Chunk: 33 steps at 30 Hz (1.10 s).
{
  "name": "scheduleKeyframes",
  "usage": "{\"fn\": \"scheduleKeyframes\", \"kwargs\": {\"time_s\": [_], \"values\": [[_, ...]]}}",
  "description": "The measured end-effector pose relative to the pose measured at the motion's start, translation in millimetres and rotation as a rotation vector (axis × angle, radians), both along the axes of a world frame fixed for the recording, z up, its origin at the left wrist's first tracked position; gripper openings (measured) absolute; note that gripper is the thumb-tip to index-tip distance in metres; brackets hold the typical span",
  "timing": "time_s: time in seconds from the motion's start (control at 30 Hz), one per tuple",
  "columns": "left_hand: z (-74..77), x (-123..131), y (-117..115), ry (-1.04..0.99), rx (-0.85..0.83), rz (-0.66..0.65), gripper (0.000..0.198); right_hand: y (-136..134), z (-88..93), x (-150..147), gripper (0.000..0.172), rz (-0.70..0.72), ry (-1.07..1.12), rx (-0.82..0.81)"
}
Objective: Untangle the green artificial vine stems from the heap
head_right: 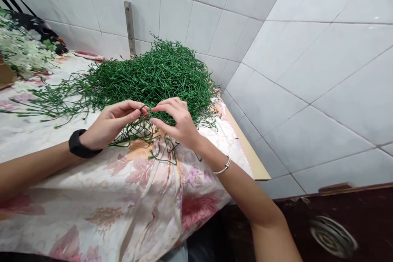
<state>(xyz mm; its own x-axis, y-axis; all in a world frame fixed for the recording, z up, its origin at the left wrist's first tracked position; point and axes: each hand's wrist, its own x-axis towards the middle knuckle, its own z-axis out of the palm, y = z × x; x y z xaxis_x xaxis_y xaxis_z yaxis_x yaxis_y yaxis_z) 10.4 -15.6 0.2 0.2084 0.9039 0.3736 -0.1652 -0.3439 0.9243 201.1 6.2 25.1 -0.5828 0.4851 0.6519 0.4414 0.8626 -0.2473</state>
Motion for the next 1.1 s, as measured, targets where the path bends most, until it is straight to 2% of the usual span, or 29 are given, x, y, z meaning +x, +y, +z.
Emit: {"fn": "scheduleKeyframes", "kwargs": {"time_s": [0.2,0.33,0.43,0.53,0.73,0.97,1.1], "values": [[0.3,-0.1,-0.9,0.113,0.02,0.049,0.021,1.3,-3.9,-1.3,0.006,0.013,-0.033,0.005],[1.1,-1.9,-1.0,0.287,0.204,0.219,0.025,0.3,-2.6,-0.9,0.006,0.018,0.043,0.022],[1.6,-2.5,-1.4,0.365,0.317,0.271,0.019,-0.5,-2.9,-1.3,0.005,0.065,0.052,0.044],[1.5,-2.7,-1.8,0.378,0.345,0.26,0.015,-0.1,-4.2,-1.3,0.006,0.1,0.043,0.053],[1.8,-3.9,-3.1,0.388,0.254,0.202,0.015,-1.5,-7.5,-1.6,0.01,0.127,0.047,-0.019],[4.0,-1.9,-5.1,0.357,0.224,0.107,0.013,-4.0,-10.4,-0.7,0.01,0.126,0.031,-0.128],[4.1,-1.3,-5.2,0.35,0.214,0.101,0.01,-3.2,-11.1,-1.6,0.01,0.137,0.04,-0.148]]}}
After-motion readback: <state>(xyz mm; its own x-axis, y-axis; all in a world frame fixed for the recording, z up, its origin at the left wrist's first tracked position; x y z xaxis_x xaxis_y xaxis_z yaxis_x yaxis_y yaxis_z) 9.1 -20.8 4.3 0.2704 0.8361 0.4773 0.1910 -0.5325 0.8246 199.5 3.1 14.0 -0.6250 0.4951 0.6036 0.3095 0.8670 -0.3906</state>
